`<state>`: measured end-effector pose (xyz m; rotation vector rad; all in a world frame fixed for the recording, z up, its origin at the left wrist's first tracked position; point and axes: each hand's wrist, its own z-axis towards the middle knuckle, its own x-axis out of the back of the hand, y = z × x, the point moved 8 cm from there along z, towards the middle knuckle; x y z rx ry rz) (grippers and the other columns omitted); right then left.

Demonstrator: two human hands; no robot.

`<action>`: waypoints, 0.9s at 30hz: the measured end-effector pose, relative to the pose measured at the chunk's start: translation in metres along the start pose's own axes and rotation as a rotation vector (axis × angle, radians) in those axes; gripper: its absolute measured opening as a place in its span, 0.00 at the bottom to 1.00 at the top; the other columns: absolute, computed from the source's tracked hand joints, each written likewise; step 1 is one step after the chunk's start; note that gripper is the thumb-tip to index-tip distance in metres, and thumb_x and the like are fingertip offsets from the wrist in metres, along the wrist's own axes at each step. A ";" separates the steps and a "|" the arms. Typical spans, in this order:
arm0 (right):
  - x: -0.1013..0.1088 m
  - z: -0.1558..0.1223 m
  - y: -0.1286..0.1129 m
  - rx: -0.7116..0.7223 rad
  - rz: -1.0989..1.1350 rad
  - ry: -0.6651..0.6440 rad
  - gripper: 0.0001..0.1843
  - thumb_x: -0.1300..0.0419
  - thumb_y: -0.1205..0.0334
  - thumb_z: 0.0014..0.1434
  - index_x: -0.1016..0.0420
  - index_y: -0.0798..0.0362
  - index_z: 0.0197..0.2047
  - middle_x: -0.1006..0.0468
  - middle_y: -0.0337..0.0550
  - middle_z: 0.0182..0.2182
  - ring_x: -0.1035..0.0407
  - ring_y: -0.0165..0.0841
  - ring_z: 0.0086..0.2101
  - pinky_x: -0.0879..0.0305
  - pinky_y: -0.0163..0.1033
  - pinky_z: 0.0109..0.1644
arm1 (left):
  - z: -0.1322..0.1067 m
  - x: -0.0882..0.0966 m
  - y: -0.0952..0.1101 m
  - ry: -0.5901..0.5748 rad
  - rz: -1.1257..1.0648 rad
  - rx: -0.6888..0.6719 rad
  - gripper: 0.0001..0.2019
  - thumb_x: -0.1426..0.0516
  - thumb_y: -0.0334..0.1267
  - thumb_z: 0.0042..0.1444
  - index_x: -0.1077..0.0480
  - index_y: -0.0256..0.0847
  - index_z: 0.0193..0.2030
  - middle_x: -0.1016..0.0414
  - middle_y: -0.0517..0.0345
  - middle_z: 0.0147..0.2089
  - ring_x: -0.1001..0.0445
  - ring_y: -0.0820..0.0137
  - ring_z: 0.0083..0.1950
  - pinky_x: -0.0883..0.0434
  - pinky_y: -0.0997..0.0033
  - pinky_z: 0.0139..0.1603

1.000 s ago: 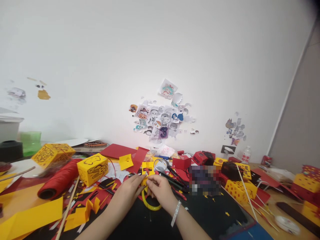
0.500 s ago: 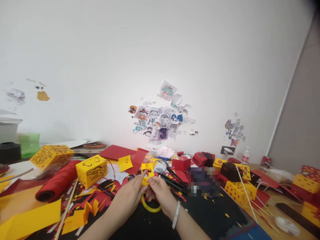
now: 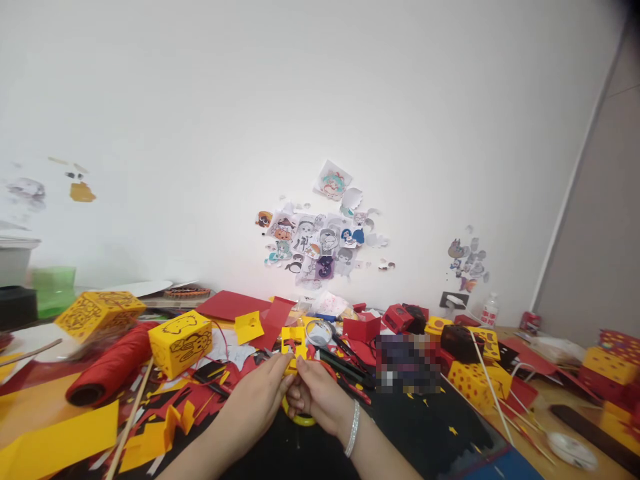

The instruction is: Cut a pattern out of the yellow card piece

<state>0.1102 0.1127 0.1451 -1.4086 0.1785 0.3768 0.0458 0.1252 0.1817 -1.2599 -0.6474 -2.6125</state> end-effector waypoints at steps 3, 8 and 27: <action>-0.002 -0.001 0.000 -0.023 -0.033 -0.063 0.25 0.43 0.40 0.49 0.36 0.56 0.25 0.39 0.30 0.13 0.48 0.20 0.13 0.40 0.30 0.21 | -0.001 0.004 0.006 -0.005 -0.042 -0.035 0.14 0.60 0.39 0.60 0.36 0.42 0.43 0.28 0.54 0.39 0.28 0.69 0.38 0.30 0.70 0.40; 0.002 -0.003 -0.005 0.012 -0.144 -0.064 0.24 0.40 0.42 0.47 0.34 0.58 0.28 0.35 0.32 0.15 0.44 0.20 0.14 0.41 0.29 0.22 | -0.004 0.011 0.017 0.001 -0.052 -0.125 0.16 0.58 0.38 0.60 0.39 0.44 0.52 0.30 0.54 0.46 0.30 0.69 0.46 0.32 0.70 0.47; 0.009 -0.003 -0.014 0.076 -0.183 -0.042 0.21 0.43 0.46 0.53 0.32 0.58 0.29 0.35 0.33 0.17 0.42 0.21 0.16 0.44 0.28 0.22 | 0.004 0.029 0.009 0.153 -0.298 -0.172 0.11 0.48 0.37 0.54 0.31 0.45 0.44 0.27 0.55 0.41 0.29 0.68 0.43 0.31 0.71 0.44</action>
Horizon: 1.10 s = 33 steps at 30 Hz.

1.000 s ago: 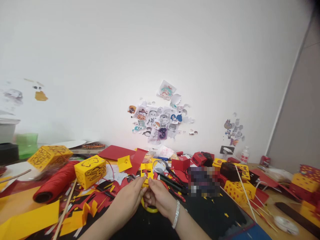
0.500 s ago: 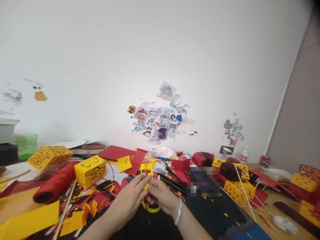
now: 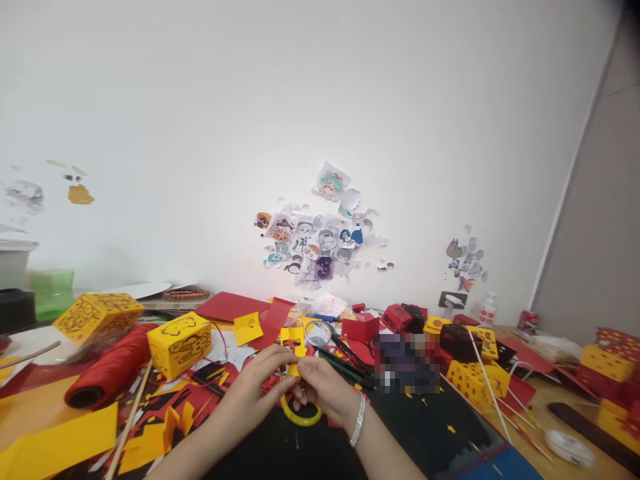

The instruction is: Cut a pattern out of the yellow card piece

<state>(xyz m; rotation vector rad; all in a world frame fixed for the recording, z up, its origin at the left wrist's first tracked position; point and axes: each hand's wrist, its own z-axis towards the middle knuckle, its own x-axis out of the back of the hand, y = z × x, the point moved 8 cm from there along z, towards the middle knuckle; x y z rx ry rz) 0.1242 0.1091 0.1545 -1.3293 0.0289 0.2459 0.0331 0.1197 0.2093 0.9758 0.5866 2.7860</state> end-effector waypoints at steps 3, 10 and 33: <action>-0.003 0.000 -0.002 0.012 0.029 -0.020 0.20 0.44 0.46 0.54 0.32 0.58 0.30 0.35 0.33 0.16 0.42 0.21 0.16 0.43 0.28 0.22 | 0.002 0.002 -0.002 0.031 -0.053 0.016 0.09 0.47 0.37 0.53 0.30 0.44 0.41 0.27 0.55 0.39 0.28 0.68 0.42 0.31 0.70 0.44; -0.001 0.002 -0.002 0.052 0.015 0.012 0.23 0.41 0.43 0.48 0.34 0.57 0.27 0.36 0.32 0.16 0.43 0.21 0.15 0.41 0.30 0.23 | 0.004 0.002 0.002 -0.013 -0.113 0.009 0.09 0.47 0.34 0.54 0.30 0.43 0.41 0.29 0.56 0.38 0.29 0.70 0.41 0.32 0.72 0.42; 0.010 -0.001 -0.020 0.190 -0.242 0.180 0.24 0.43 0.41 0.49 0.32 0.57 0.31 0.35 0.34 0.19 0.41 0.23 0.19 0.45 0.29 0.23 | 0.004 -0.002 -0.026 0.021 -0.324 0.218 0.10 0.46 0.41 0.51 0.30 0.40 0.38 0.27 0.55 0.37 0.29 0.68 0.38 0.30 0.69 0.39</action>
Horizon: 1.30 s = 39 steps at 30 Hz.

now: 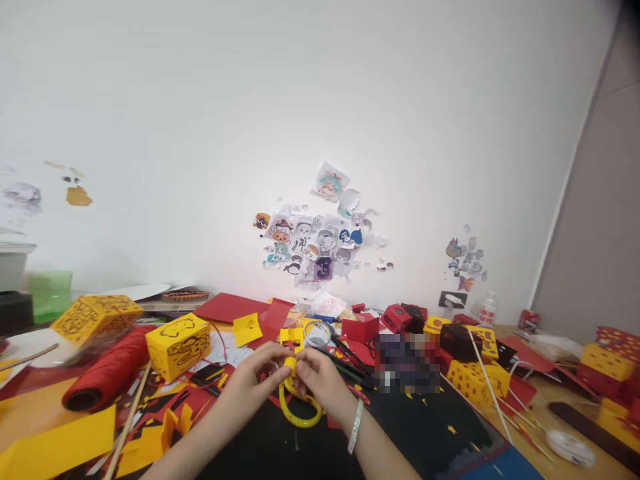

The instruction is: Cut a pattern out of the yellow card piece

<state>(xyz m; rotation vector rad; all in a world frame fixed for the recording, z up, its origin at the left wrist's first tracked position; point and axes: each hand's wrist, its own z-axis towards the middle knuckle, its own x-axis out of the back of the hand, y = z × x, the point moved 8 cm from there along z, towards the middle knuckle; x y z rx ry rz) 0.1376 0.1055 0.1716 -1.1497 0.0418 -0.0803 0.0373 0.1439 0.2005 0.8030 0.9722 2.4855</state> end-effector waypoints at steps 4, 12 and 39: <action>0.014 -0.001 -0.016 0.126 -0.170 0.187 0.19 0.38 0.49 0.47 0.29 0.55 0.35 0.29 0.40 0.29 0.34 0.30 0.30 0.38 0.34 0.32 | 0.002 0.004 -0.019 0.067 -0.129 0.131 0.14 0.44 0.45 0.48 0.30 0.38 0.37 0.25 0.54 0.36 0.27 0.65 0.39 0.30 0.65 0.41; 0.014 -0.001 -0.006 0.071 -0.277 0.291 0.12 0.36 0.57 0.46 0.27 0.55 0.33 0.25 0.44 0.30 0.31 0.34 0.31 0.35 0.38 0.36 | 0.000 -0.003 -0.032 0.074 -0.205 0.213 0.19 0.41 0.50 0.43 0.28 0.37 0.36 0.23 0.54 0.33 0.26 0.65 0.36 0.29 0.64 0.39; 0.006 0.002 0.004 0.008 -0.169 0.213 0.25 0.40 0.40 0.44 0.23 0.57 0.29 0.27 0.42 0.21 0.33 0.33 0.24 0.36 0.38 0.30 | -0.005 -0.004 -0.010 0.066 0.412 -0.057 0.14 0.50 0.44 0.54 0.27 0.45 0.40 0.25 0.53 0.35 0.26 0.65 0.37 0.28 0.67 0.39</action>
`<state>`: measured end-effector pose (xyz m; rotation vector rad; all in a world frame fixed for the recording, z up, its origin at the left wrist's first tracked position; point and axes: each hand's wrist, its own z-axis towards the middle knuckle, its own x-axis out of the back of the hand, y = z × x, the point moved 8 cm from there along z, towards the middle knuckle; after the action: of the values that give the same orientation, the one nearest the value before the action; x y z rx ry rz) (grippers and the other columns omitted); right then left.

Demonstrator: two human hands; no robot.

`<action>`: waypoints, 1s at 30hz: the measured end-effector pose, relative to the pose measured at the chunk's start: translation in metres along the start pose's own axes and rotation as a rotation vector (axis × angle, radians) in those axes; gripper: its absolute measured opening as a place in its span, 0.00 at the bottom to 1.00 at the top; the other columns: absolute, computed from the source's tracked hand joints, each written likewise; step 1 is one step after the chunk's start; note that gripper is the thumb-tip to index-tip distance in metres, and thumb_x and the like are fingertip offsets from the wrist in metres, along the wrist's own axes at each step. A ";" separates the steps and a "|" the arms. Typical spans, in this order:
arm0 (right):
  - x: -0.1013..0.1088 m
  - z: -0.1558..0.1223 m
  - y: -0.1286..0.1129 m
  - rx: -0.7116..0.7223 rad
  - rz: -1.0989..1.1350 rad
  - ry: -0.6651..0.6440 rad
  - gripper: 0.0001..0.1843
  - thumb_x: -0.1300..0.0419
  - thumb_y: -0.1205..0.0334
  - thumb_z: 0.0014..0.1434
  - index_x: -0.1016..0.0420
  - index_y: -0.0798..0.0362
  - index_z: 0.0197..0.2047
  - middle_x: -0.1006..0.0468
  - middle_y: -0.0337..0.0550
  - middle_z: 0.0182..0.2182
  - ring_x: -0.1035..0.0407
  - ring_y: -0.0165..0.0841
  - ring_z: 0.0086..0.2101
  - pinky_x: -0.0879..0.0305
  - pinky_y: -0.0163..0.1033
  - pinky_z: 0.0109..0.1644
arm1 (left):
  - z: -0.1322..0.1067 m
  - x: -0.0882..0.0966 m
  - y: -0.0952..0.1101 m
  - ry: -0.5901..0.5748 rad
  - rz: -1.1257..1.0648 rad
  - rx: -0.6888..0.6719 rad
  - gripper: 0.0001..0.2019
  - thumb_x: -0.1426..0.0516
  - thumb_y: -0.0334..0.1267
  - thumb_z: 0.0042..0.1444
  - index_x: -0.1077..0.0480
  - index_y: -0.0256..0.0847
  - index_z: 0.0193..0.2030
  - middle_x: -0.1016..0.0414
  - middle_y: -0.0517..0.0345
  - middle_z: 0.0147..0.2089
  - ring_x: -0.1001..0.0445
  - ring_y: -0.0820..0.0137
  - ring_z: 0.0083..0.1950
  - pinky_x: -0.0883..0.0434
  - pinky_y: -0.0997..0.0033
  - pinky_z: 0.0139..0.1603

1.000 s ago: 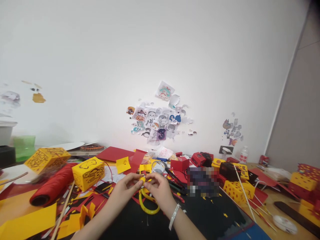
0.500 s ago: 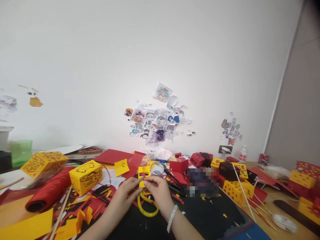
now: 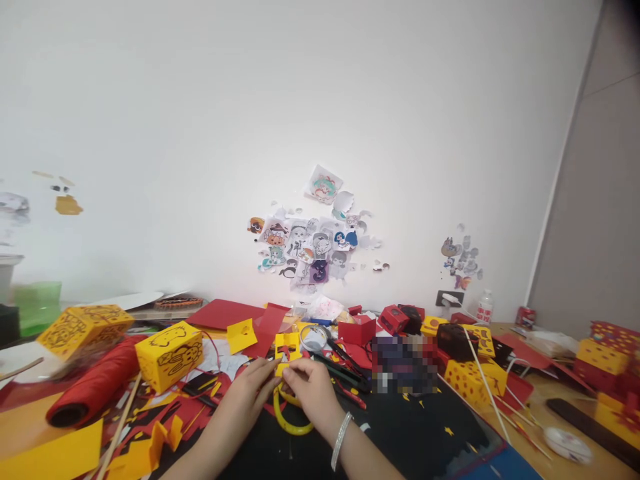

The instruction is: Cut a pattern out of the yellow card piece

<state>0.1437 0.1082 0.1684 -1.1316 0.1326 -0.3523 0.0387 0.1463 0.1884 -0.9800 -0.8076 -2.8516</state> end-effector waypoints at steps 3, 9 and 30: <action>0.003 0.000 0.000 -0.015 0.010 0.027 0.25 0.39 0.40 0.42 0.24 0.58 0.27 0.28 0.41 0.20 0.34 0.32 0.23 0.37 0.37 0.30 | 0.000 -0.001 0.006 -0.026 -0.012 -0.014 0.13 0.51 0.43 0.55 0.27 0.44 0.39 0.26 0.54 0.33 0.26 0.66 0.36 0.28 0.68 0.38; 0.003 0.000 0.005 -0.120 0.131 0.037 0.25 0.36 0.42 0.39 0.25 0.58 0.26 0.29 0.39 0.18 0.35 0.29 0.21 0.37 0.36 0.30 | -0.002 -0.003 0.004 -0.002 0.012 -0.021 0.14 0.51 0.37 0.55 0.30 0.45 0.46 0.26 0.53 0.39 0.26 0.66 0.41 0.29 0.70 0.42; 0.000 0.001 0.014 -0.133 -0.030 -0.048 0.30 0.48 0.34 0.46 0.34 0.57 0.21 0.34 0.36 0.14 0.42 0.23 0.14 0.46 0.29 0.18 | -0.005 -0.011 -0.002 -0.103 0.152 -0.107 0.12 0.54 0.41 0.57 0.32 0.43 0.40 0.26 0.53 0.40 0.28 0.65 0.43 0.31 0.69 0.43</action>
<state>0.1465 0.1145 0.1565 -1.2742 0.0975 -0.3467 0.0445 0.1438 0.1779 -1.1555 -0.5641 -2.7587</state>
